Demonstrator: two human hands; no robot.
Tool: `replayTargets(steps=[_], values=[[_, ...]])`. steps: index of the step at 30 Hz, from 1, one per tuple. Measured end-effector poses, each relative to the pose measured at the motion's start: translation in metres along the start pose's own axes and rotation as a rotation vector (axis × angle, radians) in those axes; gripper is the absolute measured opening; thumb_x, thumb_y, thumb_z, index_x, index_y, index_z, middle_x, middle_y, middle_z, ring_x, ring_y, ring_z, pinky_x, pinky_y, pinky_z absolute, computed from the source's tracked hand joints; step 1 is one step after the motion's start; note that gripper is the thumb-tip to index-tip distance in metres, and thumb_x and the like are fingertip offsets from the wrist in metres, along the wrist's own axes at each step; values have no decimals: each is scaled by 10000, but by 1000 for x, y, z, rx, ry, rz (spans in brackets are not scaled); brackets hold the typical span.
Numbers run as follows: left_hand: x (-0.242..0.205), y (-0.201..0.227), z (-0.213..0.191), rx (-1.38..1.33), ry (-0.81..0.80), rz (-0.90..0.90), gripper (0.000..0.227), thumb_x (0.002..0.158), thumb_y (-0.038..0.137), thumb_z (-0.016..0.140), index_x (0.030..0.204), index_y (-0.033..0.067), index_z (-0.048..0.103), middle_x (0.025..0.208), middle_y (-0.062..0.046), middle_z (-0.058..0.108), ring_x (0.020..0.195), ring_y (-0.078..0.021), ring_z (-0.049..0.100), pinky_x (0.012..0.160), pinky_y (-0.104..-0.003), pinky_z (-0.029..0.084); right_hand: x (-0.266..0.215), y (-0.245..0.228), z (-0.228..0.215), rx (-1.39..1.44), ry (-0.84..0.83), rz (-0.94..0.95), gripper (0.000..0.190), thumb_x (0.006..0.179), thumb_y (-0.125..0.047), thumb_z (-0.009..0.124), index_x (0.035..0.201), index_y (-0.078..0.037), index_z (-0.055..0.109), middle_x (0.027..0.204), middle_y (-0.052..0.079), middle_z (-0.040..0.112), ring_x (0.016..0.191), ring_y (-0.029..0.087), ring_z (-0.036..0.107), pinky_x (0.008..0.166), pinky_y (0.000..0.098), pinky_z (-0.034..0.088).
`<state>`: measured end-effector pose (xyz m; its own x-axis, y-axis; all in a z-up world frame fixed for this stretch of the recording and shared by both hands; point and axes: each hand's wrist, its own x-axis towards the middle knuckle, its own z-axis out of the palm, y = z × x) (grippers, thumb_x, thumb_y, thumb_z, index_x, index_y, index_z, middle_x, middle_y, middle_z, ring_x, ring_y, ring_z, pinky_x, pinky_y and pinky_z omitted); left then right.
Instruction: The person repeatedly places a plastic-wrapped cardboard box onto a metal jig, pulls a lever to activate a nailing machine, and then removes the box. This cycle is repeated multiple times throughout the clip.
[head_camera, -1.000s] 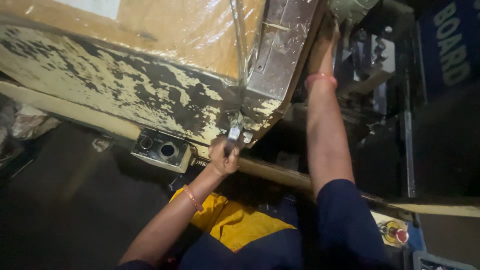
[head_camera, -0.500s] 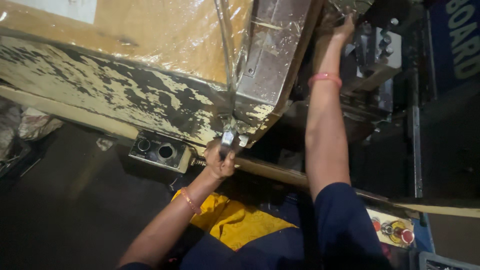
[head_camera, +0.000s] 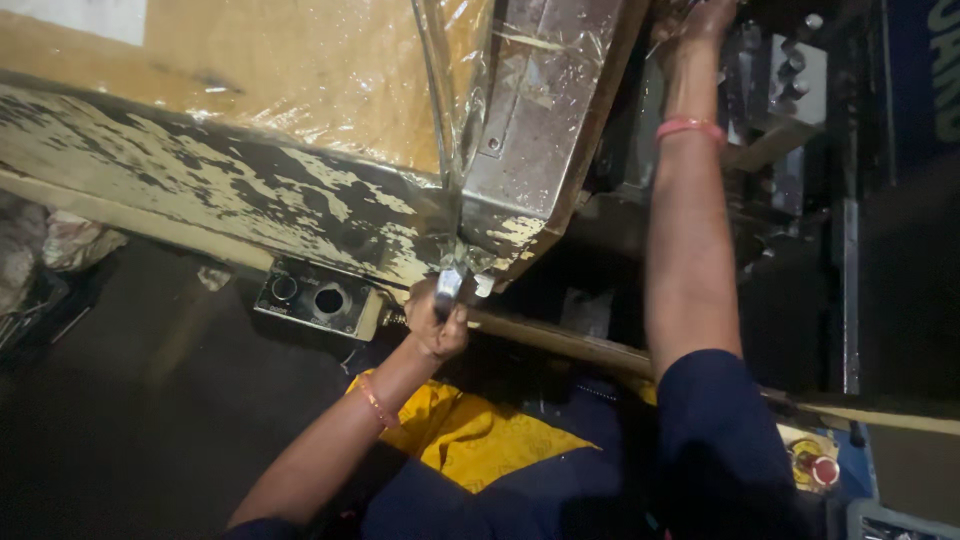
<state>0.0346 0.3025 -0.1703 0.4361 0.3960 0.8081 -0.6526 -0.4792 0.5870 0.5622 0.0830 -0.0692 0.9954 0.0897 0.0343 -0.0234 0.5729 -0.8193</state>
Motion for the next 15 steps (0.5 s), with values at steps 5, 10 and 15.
replayTargets(steps=[5, 10, 15], values=[[-12, -8, -5, -17, -9, 44, 128, 855, 117, 631, 934, 17, 635, 831, -159, 675, 699, -311, 659, 669, -418, 541, -1, 6, -1, -61, 1, -40, 532, 982, -567, 471, 912, -64, 628, 757, 91, 647, 560, 205, 525, 470, 354, 360], [-39, -30, 7, 278, 126, 274, 196, 881, 118, 685, 942, -61, 634, 799, -176, 667, 671, -303, 654, 612, -425, 505, -11, 8, -16, -192, 93, -93, 511, 977, -549, 481, 924, -65, 638, 772, 99, 653, 586, 219, 538, 491, 364, 372], [-41, -19, 2, -53, -149, -119, 106, 927, 122, 655, 992, 39, 659, 791, -71, 665, 637, -218, 650, 582, -369, 521, -20, 14, -11, -256, 131, -102, 491, 973, -530, 491, 936, -67, 649, 786, 107, 659, 612, 232, 550, 512, 373, 385]])
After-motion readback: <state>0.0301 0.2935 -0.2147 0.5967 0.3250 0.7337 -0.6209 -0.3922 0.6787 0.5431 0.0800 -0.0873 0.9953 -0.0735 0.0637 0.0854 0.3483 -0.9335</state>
